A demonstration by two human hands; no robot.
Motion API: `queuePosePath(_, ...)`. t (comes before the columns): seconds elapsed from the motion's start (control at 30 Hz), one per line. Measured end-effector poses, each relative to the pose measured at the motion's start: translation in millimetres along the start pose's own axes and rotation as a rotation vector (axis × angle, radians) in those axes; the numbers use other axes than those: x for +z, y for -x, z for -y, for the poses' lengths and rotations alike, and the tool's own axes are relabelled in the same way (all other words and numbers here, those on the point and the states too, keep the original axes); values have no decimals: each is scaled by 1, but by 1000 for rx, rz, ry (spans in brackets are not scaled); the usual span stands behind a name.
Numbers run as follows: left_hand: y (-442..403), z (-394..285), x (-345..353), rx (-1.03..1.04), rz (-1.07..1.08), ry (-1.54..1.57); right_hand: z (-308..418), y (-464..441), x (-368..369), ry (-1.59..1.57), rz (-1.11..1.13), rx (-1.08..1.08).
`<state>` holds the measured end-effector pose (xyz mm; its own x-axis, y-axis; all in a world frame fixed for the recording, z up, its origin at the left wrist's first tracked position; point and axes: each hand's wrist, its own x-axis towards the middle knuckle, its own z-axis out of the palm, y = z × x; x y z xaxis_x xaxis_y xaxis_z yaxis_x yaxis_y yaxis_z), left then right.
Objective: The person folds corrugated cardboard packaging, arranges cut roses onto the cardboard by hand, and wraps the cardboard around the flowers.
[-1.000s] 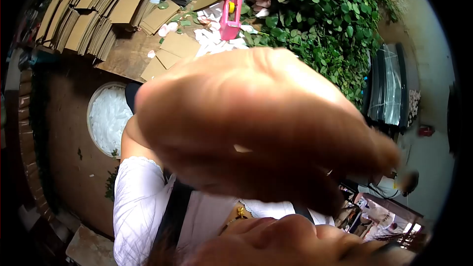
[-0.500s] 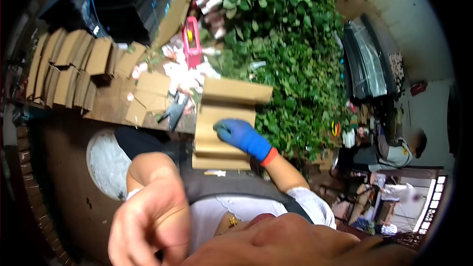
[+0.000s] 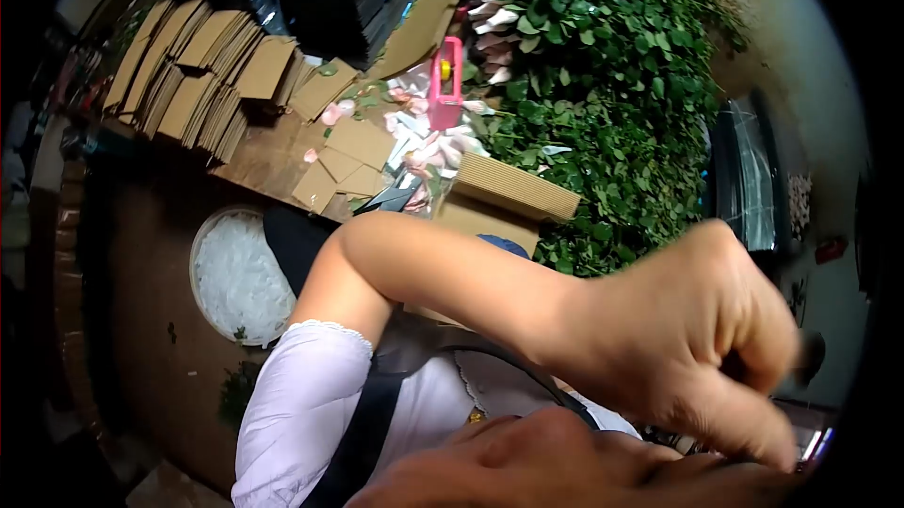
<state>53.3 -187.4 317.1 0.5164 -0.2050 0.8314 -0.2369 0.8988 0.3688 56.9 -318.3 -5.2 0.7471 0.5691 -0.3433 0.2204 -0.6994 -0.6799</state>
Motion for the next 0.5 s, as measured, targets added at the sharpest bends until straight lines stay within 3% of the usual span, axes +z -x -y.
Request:
queuePosePath(0.1, 9, 11, 15, -107, 70, 23, -8, 0, 1, -39, 39, -12)
queuePosePath(0.23, 51, 22, -7, 152, 386, -394, 11, 10, -8, -66, -53, -9)
queuePosePath(0.3, 84, 26, -41, 104, 530, -374, 12, 19, -7, -103, -122, -21)
queuePosePath(0.33, 93, 5, -68, -148, 643, -404, 19, 21, -8, -120, -144, -24)
queuePosePath(0.37, 109, 0, -94, -383, 592, -388, 18, 22, -5, -140, -174, -23)
queuePosePath(0.4, 125, -15, -120, -676, 435, -561, 19, 24, -5, -146, -200, -24)
queuePosePath(0.43, 152, -14, -144, -853, 126, -725, 23, 23, -4, -178, -224, -28)
queuePosePath(0.47, 186, -9, -180, -808, -11, -1073, 40, 17, -12, 22, -174, 2)
queuePosePath(0.5, 218, -8, -216, -888, -31, -1592, 39, 15, -10, 11, -178, 18)
